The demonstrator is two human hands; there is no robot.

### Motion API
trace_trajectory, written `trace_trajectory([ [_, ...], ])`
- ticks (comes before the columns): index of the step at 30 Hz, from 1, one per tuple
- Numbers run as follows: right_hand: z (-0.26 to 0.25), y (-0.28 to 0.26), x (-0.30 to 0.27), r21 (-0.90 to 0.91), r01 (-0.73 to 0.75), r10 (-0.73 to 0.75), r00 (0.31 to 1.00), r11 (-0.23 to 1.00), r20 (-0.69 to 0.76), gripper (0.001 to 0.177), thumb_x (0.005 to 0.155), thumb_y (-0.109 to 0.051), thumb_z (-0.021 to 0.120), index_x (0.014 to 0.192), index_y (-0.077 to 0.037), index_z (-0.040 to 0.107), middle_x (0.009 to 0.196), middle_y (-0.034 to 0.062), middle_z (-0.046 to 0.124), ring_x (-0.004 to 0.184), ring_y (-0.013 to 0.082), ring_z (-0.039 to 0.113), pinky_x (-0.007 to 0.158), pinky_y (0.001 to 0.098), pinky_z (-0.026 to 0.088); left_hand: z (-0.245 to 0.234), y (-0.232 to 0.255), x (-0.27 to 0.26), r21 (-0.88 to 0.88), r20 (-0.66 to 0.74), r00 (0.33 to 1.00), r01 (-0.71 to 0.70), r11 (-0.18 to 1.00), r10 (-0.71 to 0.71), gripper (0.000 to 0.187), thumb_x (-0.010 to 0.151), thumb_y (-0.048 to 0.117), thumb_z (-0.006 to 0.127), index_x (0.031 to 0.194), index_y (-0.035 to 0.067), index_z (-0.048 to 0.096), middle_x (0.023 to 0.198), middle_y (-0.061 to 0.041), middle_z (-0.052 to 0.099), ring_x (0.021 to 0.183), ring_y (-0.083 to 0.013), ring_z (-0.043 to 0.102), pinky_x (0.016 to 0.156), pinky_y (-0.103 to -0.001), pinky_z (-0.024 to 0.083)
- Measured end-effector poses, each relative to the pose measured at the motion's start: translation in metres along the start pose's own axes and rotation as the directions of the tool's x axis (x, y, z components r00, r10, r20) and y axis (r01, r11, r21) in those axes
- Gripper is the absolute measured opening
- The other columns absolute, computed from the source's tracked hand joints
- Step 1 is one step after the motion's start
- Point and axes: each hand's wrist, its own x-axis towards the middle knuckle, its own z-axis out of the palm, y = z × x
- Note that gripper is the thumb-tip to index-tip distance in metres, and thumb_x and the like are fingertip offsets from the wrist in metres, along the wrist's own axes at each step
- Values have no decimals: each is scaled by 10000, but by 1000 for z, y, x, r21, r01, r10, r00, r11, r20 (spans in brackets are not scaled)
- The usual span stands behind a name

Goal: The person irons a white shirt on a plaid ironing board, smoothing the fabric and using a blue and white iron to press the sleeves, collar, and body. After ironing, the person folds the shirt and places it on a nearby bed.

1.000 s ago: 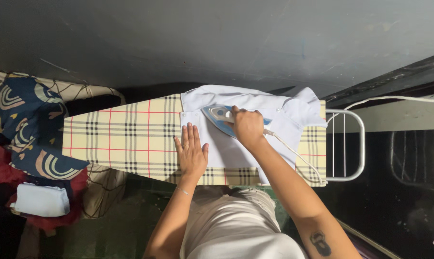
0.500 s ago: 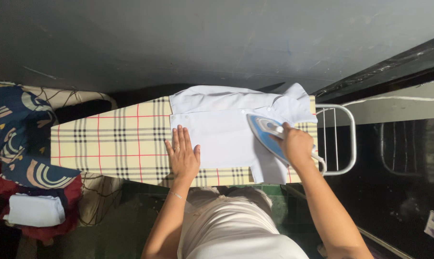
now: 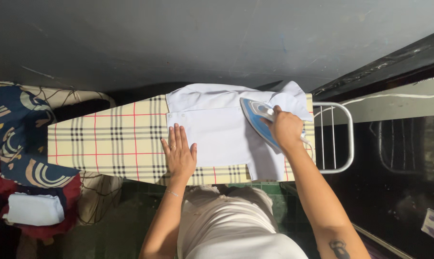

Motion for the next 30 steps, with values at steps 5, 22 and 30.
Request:
trace_trajectory([
  [5, -13, 27, -29, -26, -76, 78, 994, 997, 80, 566, 865, -569, 740, 1101, -56, 694, 699, 161, 723, 658, 343, 727, 583, 443, 557, 0, 0, 1, 27, 5, 1000, -3, 1000, 3, 749, 1032, 457, 374, 1597, -10, 220, 1700, -163, 144, 1578, -304, 65, 1241, -581, 49],
  [22, -46, 86, -121, 180, 221, -234, 971, 959, 54, 401, 671, -347, 877, 992, -120, 796, 810, 140, 767, 648, 305, 726, 615, 413, 573, -6, 94, -20, -475, -82, 876, -454, 754, 476, 110, 856, 180, 772, 960, 153, 750, 988, -9, 653, 1004, -217, 613, 940, -402, 490],
  [30, -25, 66, -124, 143, 672, -687, 719, 726, 108, 476, 608, -204, 852, 1068, -124, 756, 859, 57, 756, 729, 228, 719, 745, 365, 515, -10, 82, -21, -604, -254, 921, -390, 695, 295, 63, 793, 71, 800, 851, 95, 801, 824, -21, 655, 854, -226, 619, 817, -380, 520],
])
